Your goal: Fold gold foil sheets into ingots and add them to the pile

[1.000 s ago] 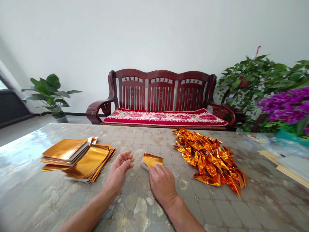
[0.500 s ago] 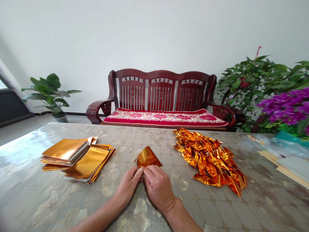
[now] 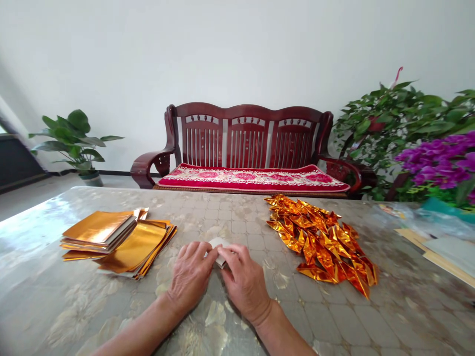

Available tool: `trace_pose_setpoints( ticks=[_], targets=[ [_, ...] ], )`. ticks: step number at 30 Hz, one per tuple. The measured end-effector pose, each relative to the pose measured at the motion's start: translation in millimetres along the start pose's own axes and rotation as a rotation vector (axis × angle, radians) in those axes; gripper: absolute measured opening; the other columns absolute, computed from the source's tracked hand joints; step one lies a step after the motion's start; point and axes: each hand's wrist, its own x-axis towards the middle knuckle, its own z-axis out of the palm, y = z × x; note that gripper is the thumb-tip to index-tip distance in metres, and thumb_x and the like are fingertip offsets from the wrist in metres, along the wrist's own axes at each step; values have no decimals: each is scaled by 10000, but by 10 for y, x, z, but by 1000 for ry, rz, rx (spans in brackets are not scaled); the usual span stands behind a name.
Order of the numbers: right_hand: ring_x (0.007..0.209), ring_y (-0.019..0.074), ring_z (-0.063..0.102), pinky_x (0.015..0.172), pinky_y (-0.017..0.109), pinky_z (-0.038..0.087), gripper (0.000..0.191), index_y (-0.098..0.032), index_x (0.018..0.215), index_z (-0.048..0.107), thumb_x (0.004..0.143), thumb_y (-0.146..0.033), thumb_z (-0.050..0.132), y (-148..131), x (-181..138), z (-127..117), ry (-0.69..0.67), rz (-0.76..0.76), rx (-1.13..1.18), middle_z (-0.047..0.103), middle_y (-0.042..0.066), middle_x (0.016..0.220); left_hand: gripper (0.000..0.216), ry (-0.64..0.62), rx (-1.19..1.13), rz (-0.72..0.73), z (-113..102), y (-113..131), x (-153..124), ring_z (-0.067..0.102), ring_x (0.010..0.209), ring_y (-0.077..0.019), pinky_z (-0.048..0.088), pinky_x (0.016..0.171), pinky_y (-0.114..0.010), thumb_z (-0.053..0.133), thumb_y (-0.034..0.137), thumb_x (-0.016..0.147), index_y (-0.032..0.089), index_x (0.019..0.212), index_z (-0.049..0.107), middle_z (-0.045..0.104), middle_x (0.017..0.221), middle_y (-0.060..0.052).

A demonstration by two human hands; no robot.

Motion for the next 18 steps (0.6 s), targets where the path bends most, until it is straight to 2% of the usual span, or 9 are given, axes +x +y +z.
trace_pose_setpoints(
  ticks=[3,6,12,18],
  targets=[
    [900,154,670,772,245,545,287,-232,1115,660,929,-101,484,20,5,-9,-32,-16,-30,668,70,1030,180,-27,-24,26,33,2,-15,517,889,-238,361,773,-379,537,225,959,259,1067,676,646,936,-50],
    [836,145,667,735,231,521,230,-228,981,689,922,-104,504,92,-16,-9,-50,44,-7,685,41,935,158,-45,-70,5,67,-90,-8,522,937,-241,359,786,-376,561,227,947,270,1036,685,659,973,-49],
    [809,172,649,682,261,445,182,-250,867,705,852,-99,605,213,-43,-20,-209,186,-190,696,-1,838,137,-168,-104,28,144,-246,10,540,916,-238,360,761,-359,561,216,945,241,931,695,664,915,-49],
    [839,197,593,729,309,409,122,-263,906,717,887,-170,641,206,-11,-58,-291,103,-280,691,10,860,183,-224,-136,22,170,-266,14,554,852,-222,358,735,-339,539,241,962,242,898,709,658,862,-47]
  ],
)
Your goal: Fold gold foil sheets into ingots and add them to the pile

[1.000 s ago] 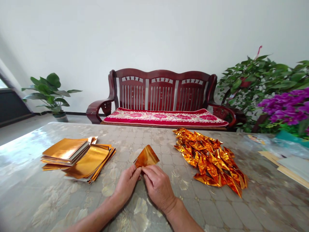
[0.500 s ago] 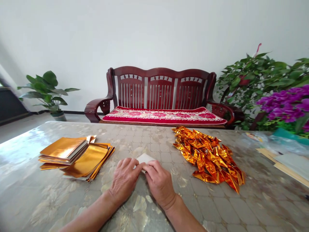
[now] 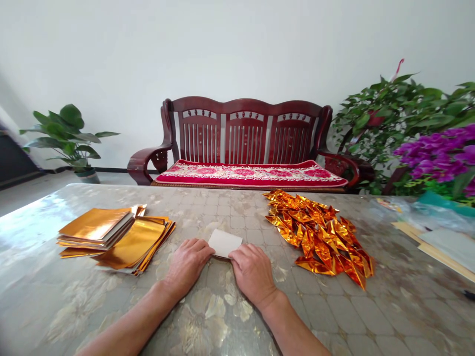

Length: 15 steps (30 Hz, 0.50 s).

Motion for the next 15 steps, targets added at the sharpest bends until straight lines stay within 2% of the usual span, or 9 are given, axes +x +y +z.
trace_pose_setpoints(
  ticks=[3,5,8,15],
  targets=[
    [859,203,573,741,320,407,70,-263,909,718,899,-231,657,-23,5,-29,-32,-24,-10,674,13,870,211,-11,-25,10,-17,5,-6,564,846,-222,358,730,-335,516,266,976,250,899,712,665,859,-44],
    [865,200,564,735,316,409,107,-259,893,724,926,-249,623,-30,6,-37,-37,-13,-6,656,21,865,211,-28,-76,3,-28,-1,-11,576,857,-218,365,741,-329,517,282,978,257,918,717,675,872,-43],
    [884,196,559,743,307,417,180,-256,887,733,958,-254,569,-16,1,-26,-40,6,16,638,32,869,202,-42,-199,-53,-27,-32,-13,599,884,-211,384,779,-318,535,307,966,260,937,729,693,895,-42],
    [864,195,571,733,298,411,126,-247,907,708,939,-227,589,33,25,11,-66,69,85,668,16,849,192,-21,-355,-172,1,-70,-2,622,873,-223,405,791,-311,558,287,932,262,942,749,723,881,-46]
  ],
)
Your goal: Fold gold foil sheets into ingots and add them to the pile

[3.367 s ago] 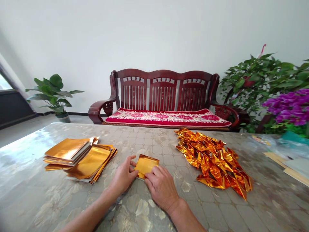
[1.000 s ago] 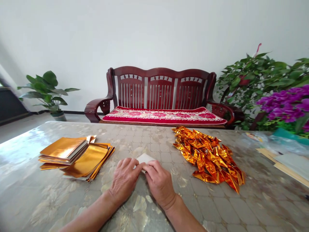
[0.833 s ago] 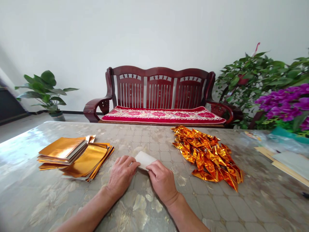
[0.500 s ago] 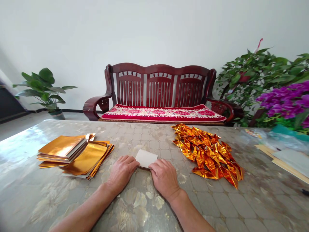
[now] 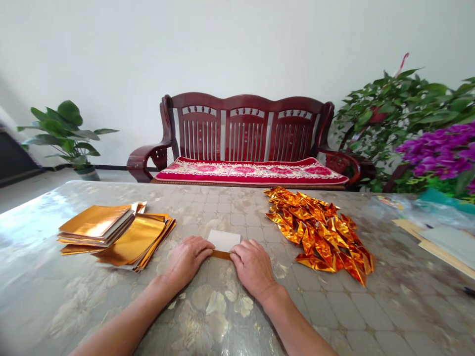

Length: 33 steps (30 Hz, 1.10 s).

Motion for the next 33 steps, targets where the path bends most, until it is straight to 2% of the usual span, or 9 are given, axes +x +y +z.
trace_pose_setpoints(
  ticks=[6,14,22,33],
  targets=[
    [843,187,562,709,286,377,157,-237,848,666,963,-253,560,-9,38,-15,-20,34,-33,670,7,836,202,2,-6,-47,18,-3,24,636,888,-228,399,798,-299,541,269,943,259,969,741,736,922,-52],
    [828,190,572,686,287,345,142,-232,838,652,955,-247,572,-12,85,26,-47,111,-72,679,6,828,223,-21,139,-68,29,47,52,630,896,-230,393,809,-308,474,303,984,237,996,687,721,925,-61],
    [888,185,565,747,275,357,163,-224,846,633,968,-261,530,-4,90,27,-35,111,-2,671,13,882,214,-80,178,-112,15,76,53,633,933,-205,398,829,-281,438,291,1001,241,984,644,715,943,-38],
    [808,174,571,678,268,303,148,-228,849,628,954,-260,529,-49,136,-6,-101,166,-33,665,5,811,172,-81,266,-152,2,131,73,653,910,-196,405,779,-275,442,303,1001,235,991,599,718,937,-16]
  ],
)
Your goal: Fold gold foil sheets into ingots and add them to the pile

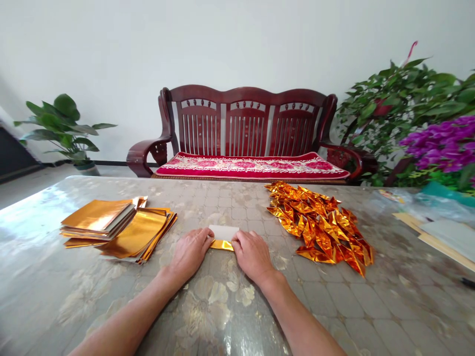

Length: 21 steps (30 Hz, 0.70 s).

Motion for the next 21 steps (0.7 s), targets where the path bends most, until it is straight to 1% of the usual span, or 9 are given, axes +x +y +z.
trace_pose_setpoints(
  ticks=[6,10,16,21],
  targets=[
    [825,174,582,687,268,303,139,-233,866,644,941,-259,529,-24,14,-11,-17,11,-18,690,10,834,173,10,104,-13,9,22,13,655,899,-219,409,761,-305,466,320,992,228,1018,610,719,935,-31],
    [822,173,589,677,271,298,135,-240,859,654,926,-263,540,-39,21,-11,-17,27,-29,696,5,831,174,22,130,-26,23,32,10,652,908,-227,408,774,-319,472,327,992,231,1031,612,714,933,-34],
    [819,172,601,667,273,294,125,-243,860,654,916,-259,543,-67,32,-25,-25,48,-47,707,1,843,168,22,168,-16,15,52,6,647,911,-232,409,778,-330,462,311,996,231,1027,607,702,916,-35],
    [815,175,604,668,267,293,116,-245,869,650,912,-252,542,-65,39,-9,-16,42,-61,711,-1,846,127,17,222,-23,28,82,4,645,901,-249,412,754,-342,499,290,978,227,1031,595,690,900,-46]
  ],
)
